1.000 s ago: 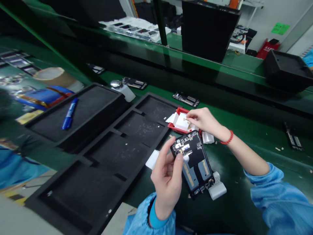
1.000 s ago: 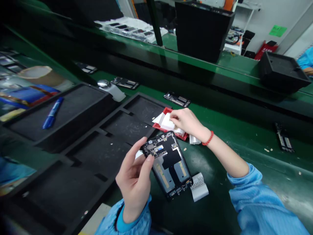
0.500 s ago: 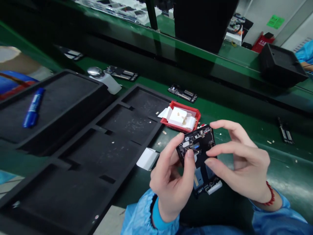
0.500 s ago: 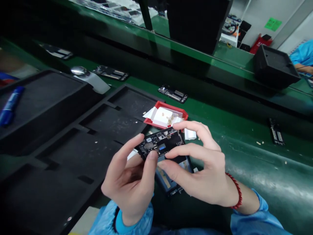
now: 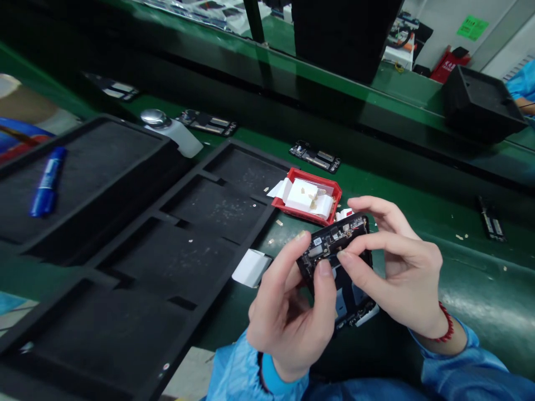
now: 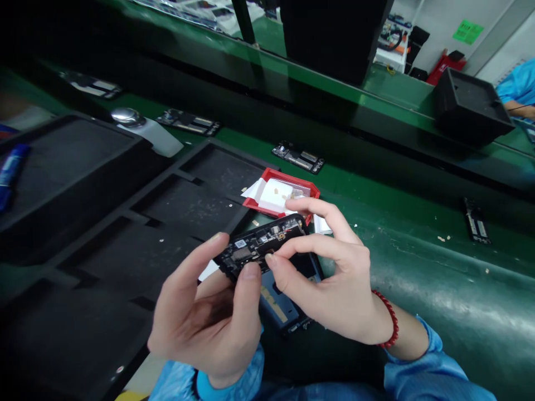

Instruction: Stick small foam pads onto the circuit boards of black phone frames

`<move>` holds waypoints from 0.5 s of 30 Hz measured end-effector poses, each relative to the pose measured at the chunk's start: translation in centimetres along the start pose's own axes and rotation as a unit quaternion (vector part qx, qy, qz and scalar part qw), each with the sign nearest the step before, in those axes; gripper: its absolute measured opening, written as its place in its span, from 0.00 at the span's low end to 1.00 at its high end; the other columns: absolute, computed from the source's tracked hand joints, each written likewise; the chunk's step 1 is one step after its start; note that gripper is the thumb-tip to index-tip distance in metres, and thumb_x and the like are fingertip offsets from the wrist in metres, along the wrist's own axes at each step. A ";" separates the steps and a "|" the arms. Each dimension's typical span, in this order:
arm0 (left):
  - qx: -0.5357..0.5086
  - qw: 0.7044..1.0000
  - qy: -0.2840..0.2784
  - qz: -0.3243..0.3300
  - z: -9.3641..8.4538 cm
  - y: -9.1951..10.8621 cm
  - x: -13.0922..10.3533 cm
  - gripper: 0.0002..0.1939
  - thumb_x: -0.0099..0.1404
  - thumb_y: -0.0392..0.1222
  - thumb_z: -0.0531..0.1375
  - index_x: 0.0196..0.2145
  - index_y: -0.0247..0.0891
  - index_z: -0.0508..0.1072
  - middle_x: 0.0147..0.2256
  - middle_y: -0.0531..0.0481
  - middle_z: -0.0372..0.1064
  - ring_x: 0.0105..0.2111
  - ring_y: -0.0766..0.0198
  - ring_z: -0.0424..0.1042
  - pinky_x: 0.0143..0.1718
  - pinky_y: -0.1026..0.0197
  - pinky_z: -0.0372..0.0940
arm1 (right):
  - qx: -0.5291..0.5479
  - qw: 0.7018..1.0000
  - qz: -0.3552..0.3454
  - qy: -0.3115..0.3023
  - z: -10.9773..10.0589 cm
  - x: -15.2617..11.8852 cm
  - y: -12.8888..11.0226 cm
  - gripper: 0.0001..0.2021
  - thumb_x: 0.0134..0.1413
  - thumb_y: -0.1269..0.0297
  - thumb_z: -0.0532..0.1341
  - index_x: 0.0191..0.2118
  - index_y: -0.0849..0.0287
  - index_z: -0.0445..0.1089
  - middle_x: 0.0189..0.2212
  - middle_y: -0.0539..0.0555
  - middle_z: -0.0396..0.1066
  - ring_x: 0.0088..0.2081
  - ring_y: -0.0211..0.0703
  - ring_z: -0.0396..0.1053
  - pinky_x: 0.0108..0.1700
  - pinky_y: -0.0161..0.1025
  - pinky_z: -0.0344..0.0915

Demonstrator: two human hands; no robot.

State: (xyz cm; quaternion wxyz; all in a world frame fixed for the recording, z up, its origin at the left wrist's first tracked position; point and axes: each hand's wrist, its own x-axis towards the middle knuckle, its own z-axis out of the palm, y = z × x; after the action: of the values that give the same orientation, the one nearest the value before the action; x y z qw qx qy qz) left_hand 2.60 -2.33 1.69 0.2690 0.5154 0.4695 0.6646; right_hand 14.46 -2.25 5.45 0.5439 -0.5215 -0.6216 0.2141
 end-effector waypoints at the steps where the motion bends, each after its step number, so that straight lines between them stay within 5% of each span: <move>1: -0.002 1.000 0.008 0.004 0.1 0.1 0.0 0.22 0.67 0.34 0.66 0.56 0.50 0.76 0.40 0.55 0.83 0.32 0.61 0.83 0.34 0.59 0.82 | 0.004 1.000 0.004 0.003 0.1 0.0 0.0 0.07 0.55 0.74 0.70 0.32 0.52 0.77 0.54 0.55 0.74 0.56 0.54 0.74 0.54 0.52 0.77; 15: 0.027 0.996 0.076 0.048 1.0 0.1 0.0 0.20 0.61 0.31 0.67 0.51 0.44 0.78 0.37 0.57 0.83 0.28 0.67 0.81 0.33 0.67 0.77 | 0.040 0.998 0.022 0.044 1.1 -0.3 -0.3 0.08 0.54 0.77 0.69 0.31 0.54 0.76 0.52 0.56 0.74 0.51 0.51 0.75 0.52 0.52 0.75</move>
State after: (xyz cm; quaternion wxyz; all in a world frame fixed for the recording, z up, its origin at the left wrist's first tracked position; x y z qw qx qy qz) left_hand 3.55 -2.01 1.82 0.1860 0.4921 0.4813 0.7011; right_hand 13.27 -2.23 5.21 0.5867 -0.5213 -0.5765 0.2275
